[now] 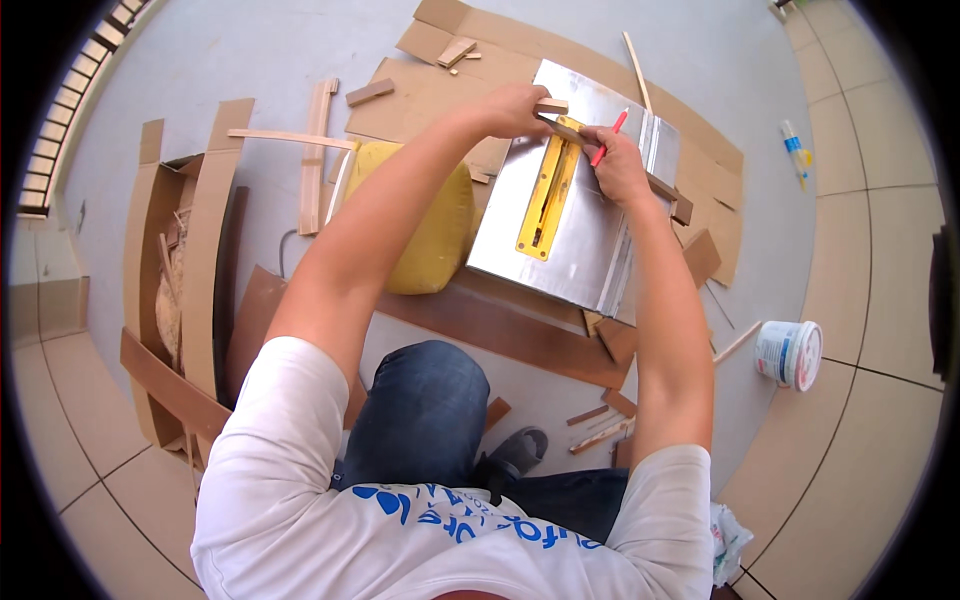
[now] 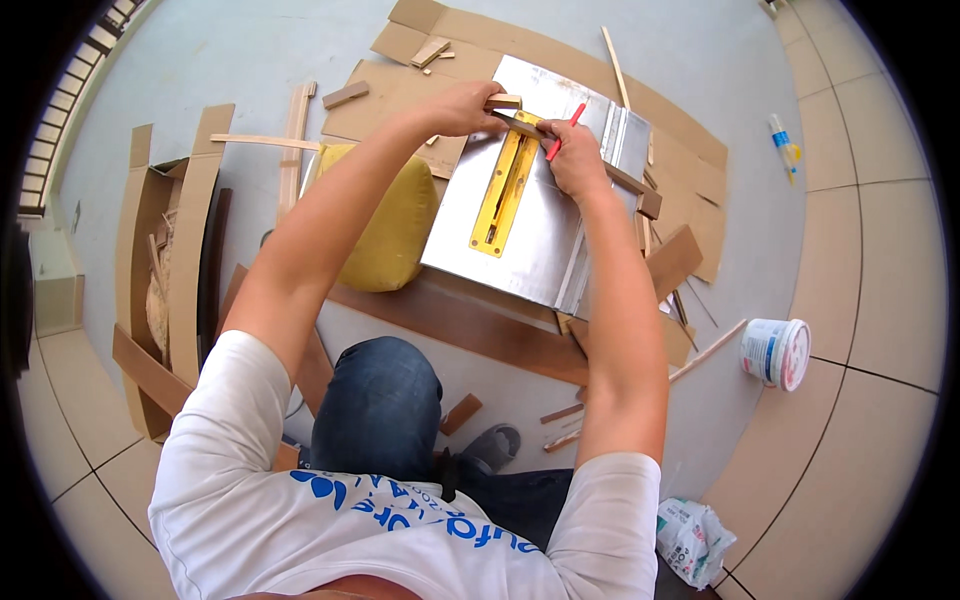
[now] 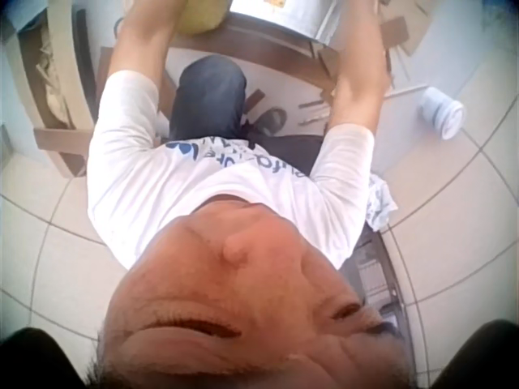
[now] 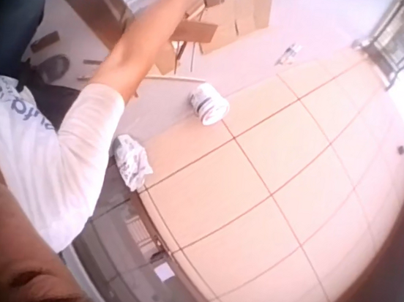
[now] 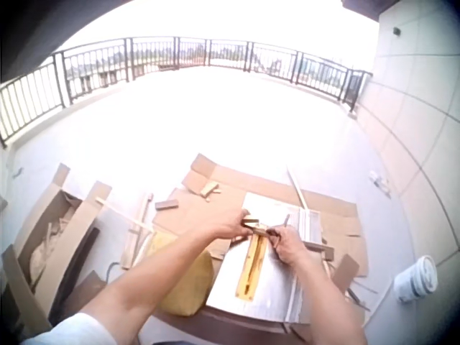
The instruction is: The person marks wooden planks with a pencil, cuts them to size using a table saw, and fits them onto a wooden floor structure by hand.
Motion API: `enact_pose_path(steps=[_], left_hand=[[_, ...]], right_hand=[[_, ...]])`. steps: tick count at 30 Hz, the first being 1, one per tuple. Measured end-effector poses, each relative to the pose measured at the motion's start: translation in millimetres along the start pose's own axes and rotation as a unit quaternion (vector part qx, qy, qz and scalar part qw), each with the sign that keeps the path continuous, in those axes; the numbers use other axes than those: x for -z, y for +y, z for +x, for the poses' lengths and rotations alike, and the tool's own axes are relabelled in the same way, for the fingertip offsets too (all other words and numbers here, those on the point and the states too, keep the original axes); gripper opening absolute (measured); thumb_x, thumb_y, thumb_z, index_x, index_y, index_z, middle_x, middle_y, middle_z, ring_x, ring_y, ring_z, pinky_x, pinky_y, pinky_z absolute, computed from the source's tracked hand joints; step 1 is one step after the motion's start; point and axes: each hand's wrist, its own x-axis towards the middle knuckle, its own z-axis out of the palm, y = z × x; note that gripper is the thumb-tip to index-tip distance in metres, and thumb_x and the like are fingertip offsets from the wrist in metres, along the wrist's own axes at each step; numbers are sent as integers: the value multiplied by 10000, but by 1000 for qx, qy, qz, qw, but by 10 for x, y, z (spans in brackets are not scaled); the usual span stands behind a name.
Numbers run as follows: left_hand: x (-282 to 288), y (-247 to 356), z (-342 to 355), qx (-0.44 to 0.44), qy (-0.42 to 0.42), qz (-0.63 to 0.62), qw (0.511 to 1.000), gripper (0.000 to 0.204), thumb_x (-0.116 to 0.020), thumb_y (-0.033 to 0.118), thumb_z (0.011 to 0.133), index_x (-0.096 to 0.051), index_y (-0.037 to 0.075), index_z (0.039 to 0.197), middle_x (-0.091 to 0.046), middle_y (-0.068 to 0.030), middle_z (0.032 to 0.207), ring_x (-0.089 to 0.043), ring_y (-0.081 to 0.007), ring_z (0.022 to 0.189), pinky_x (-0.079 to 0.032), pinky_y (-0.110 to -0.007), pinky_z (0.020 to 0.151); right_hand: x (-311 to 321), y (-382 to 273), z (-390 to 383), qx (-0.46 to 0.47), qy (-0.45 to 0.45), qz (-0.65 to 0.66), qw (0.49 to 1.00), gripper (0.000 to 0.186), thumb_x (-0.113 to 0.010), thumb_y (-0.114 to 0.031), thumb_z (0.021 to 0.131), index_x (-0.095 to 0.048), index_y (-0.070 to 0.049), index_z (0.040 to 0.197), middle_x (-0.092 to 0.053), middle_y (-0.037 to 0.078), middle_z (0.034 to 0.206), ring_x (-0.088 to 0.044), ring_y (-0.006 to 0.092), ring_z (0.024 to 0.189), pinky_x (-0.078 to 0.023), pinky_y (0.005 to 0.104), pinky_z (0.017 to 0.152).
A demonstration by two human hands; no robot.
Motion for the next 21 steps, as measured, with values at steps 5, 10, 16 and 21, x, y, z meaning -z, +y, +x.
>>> enact_pose_path(steps=[5, 10, 16, 21], left_hand=[[-85, -162, 110, -74, 21, 160, 984, 338, -755, 272, 922, -731, 54, 1179, -653, -169, 1158, -616, -341, 1121, -497, -401, 981], [-138, -242, 1, -110, 47, 139, 983, 264, -702, 197, 956, -717, 63, 1182, -631, -152, 1200, -599, -328, 1159, -488, -398, 1002], [-234, -141, -307, -117, 63, 151, 980, 221, -648, 121, 966, -656, 60, 1178, -615, -121, 1219, -603, -325, 1152, -497, -395, 987], [-259, -253, -451, -161, 27, 161, 974, 179, -617, 98, 983, -632, 58, 1156, -616, -115, 1220, -609, -329, 1141, -506, -405, 964]], right_hand=[[99, 107, -70, 19, 23, -41, 999, 214, -733, -78, 910, -748, -27, 1117, -732, 230, 987, -684, 386, 961, -547, 435, 884], [198, 191, -233, 17, 30, -31, 999, 216, -740, -76, 897, -752, -28, 1108, -734, 225, 1015, -671, 389, 955, -541, 436, 890], [181, 216, -439, 0, 25, -33, 999, 213, -729, -67, 898, -756, -37, 1107, -731, 195, 1053, -635, 383, 1020, -521, 434, 927], [142, 88, -641, 16, 11, -47, 999, 209, -732, -97, 901, -757, -46, 1102, -728, 180, 1050, -626, 370, 1011, -512, 439, 933]])
